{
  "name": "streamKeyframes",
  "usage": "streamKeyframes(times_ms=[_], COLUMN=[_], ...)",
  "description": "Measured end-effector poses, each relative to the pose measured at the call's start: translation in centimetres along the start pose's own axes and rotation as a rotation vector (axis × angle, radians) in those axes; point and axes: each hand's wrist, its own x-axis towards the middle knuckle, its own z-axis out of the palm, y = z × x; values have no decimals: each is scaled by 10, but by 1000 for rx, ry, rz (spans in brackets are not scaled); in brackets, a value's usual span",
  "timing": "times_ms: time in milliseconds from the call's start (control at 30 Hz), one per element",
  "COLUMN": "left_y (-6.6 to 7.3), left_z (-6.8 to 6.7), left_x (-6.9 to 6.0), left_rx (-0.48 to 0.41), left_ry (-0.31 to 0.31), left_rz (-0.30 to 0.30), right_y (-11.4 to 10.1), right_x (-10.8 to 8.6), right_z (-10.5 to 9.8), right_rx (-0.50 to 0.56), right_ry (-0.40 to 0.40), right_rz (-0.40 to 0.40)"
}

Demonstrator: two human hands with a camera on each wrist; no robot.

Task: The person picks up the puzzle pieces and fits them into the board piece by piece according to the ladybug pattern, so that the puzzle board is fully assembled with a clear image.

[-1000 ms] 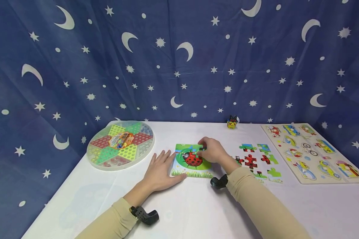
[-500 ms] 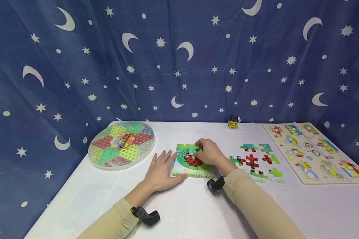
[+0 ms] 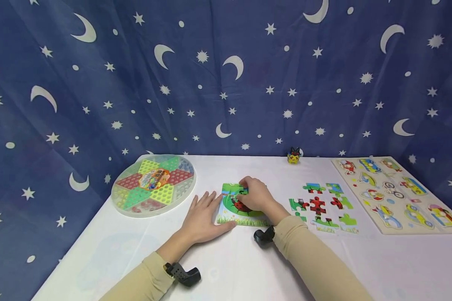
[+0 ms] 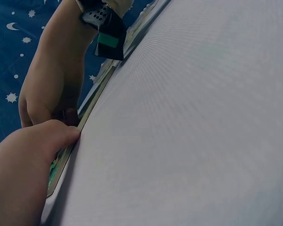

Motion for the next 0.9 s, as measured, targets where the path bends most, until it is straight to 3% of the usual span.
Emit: streamKeyframes(times_ms=[900], left_y=[-1], left_z=[1], left_x=[0], left_rx=[10], left_ry=[-17], left_rz=[-10], right_y=[-1], right_x=[11], right_z=[4], right_rx=[-15], right_ry=[-16], right_rz=[103])
